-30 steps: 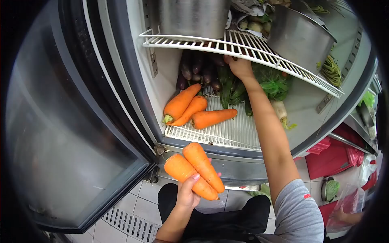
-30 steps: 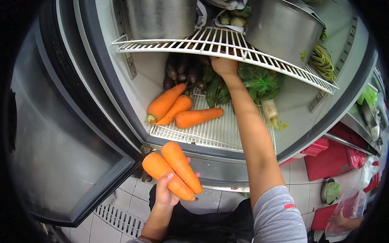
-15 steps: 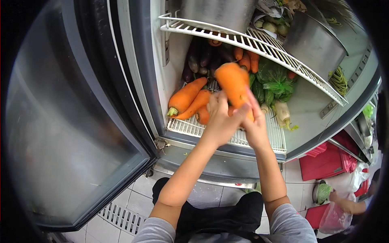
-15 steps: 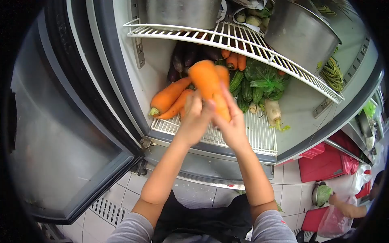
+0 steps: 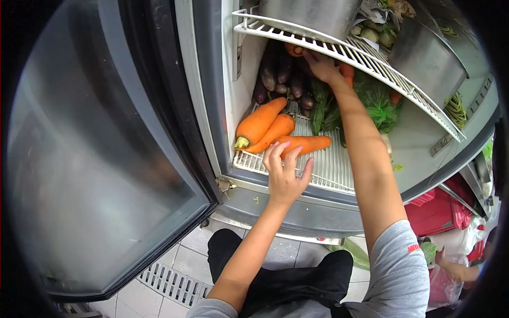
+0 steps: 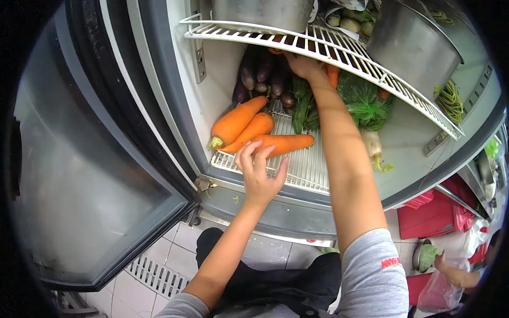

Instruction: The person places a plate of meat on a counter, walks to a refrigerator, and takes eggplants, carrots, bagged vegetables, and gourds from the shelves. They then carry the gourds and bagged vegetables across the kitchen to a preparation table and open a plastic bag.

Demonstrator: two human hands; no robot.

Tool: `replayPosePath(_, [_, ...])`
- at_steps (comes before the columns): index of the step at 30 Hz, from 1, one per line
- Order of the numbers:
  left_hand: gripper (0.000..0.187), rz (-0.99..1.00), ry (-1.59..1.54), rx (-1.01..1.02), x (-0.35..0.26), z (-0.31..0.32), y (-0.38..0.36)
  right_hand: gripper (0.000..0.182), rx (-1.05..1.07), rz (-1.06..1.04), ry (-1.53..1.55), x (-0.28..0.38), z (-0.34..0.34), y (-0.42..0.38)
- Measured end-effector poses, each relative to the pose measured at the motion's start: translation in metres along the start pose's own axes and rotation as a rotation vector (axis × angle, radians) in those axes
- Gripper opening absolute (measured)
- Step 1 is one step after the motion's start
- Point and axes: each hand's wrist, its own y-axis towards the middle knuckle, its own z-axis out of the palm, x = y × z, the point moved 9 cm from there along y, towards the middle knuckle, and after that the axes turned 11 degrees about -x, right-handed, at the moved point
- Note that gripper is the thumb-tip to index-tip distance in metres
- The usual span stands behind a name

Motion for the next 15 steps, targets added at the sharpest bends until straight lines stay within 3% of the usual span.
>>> replayPosePath(3, [0.036,-0.036,-0.060,-0.029,0.003,-0.007,0.002,0.048,-0.061,-0.154,0.102,0.023,-0.052,-0.038])
replayPosePath(4, [0.034,-0.049,-0.092,-0.043,0.004,-0.011,0.005,0.029,-0.275,-0.312,0.225,0.033,-0.078,-0.060])
replayPosePath(5, [0.034,-0.051,-0.096,-0.043,0.004,-0.014,0.012,0.016,-0.235,-0.389,0.396,0.034,-0.089,-0.087])
replayPosePath(6, [0.033,0.034,-0.069,-0.031,-0.002,-0.018,0.022,0.013,0.146,-0.126,0.426,0.032,-0.080,-0.107])
replayPosePath(7, [0.033,0.121,-0.043,-0.021,-0.008,-0.021,0.035,0.019,0.103,-0.420,0.463,0.040,-0.090,-0.130])
replayPosePath(9, [0.036,0.113,0.111,0.118,-0.002,-0.013,0.072,0.034,0.131,-0.371,0.202,0.046,-0.112,-0.162])
replayPosePath(11, [0.044,0.098,0.490,0.272,0.014,-0.003,0.095,0.039,0.179,-0.434,0.175,0.050,-0.114,-0.179])
replayPosePath(13, [0.058,0.126,0.859,0.594,0.046,0.024,0.079,0.040,0.301,-0.436,0.113,0.033,-0.086,-0.194])
replayPosePath(14, [0.050,0.190,1.047,0.729,0.045,0.027,0.070,0.040,0.422,-0.437,0.061,0.021,-0.068,-0.205])
replayPosePath(15, [0.050,0.194,1.039,0.736,0.043,0.028,0.067,0.040,0.424,-0.427,0.056,0.012,-0.063,-0.206])
